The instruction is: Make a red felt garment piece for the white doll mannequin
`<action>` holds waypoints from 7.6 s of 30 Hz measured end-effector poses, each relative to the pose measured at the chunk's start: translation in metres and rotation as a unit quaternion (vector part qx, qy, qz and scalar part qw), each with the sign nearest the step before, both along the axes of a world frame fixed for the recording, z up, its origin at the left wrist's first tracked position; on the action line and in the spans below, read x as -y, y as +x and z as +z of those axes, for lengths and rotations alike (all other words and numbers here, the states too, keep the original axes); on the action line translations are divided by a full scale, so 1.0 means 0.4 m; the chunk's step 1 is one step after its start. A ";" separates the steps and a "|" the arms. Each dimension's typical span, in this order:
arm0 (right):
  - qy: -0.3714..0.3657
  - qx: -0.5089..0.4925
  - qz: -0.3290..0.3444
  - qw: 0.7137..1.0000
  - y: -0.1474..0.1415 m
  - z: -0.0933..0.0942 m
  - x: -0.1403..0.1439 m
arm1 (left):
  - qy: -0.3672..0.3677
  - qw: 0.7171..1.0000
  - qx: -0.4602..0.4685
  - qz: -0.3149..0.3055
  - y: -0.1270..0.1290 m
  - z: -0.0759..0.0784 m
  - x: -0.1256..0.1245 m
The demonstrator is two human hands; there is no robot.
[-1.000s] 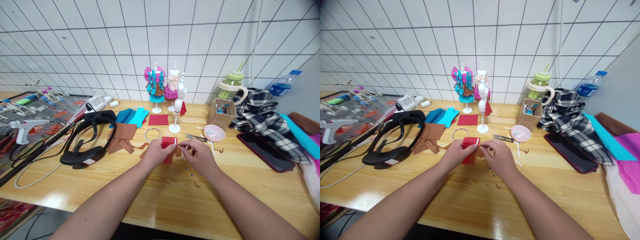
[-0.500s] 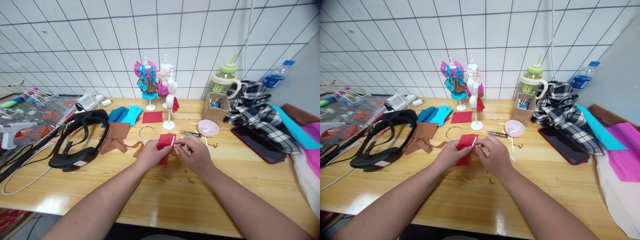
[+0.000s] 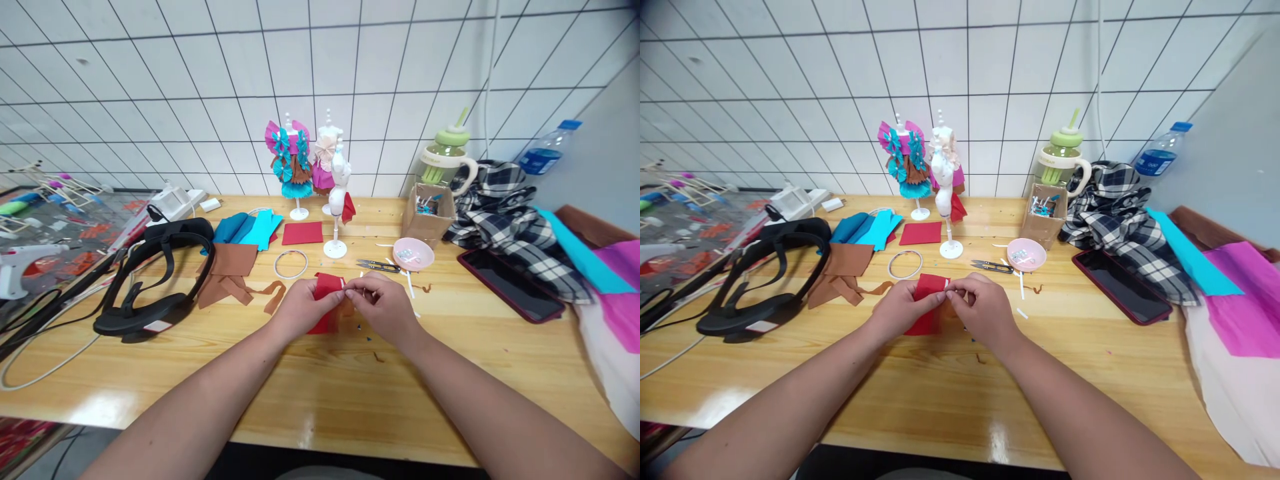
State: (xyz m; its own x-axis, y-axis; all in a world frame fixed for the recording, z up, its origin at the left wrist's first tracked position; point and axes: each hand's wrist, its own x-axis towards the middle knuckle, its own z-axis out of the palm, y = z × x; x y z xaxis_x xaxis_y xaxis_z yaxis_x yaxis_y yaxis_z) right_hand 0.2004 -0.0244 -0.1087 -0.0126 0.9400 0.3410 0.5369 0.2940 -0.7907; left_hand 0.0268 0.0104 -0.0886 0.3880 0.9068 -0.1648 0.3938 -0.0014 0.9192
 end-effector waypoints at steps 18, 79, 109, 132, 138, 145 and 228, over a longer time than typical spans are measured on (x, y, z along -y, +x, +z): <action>0.054 0.088 0.012 0.995 -0.004 -0.002 0.017 | -0.052 0.998 -0.013 0.023 0.007 0.010 0.000; 0.007 0.103 -0.010 0.995 -0.005 -0.002 0.005 | 0.031 0.997 -0.062 -0.018 0.005 -0.015 -0.005; -0.028 0.045 0.019 0.998 0.001 -0.016 -0.001 | 0.042 0.994 -0.094 -0.022 -0.004 -0.002 -0.008; -0.072 0.015 0.023 0.997 -0.001 -0.020 -0.009 | 0.003 0.996 -0.066 -0.052 0.002 0.011 0.001; -0.002 0.072 0.032 0.997 0.000 -0.002 0.008 | 0.018 0.997 -0.059 -0.039 -0.002 0.006 -0.009; 0.023 0.106 0.035 0.994 -0.004 0.004 0.015 | 0.007 0.998 -0.063 -0.024 0.000 0.007 -0.007; -0.396 -0.316 0.120 0.854 0.074 -0.008 -0.042 | -0.106 0.948 -0.050 -0.297 -0.063 0.023 -0.045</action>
State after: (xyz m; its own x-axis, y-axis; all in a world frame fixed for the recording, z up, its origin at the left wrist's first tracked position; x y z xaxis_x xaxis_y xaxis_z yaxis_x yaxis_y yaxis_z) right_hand 0.2298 -0.0075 -0.1119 -0.2852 0.8754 -0.3902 -0.0721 -0.4256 -0.9020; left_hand 0.0016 0.0283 -0.0794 0.7929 0.4758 -0.3808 0.4658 -0.0704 0.8821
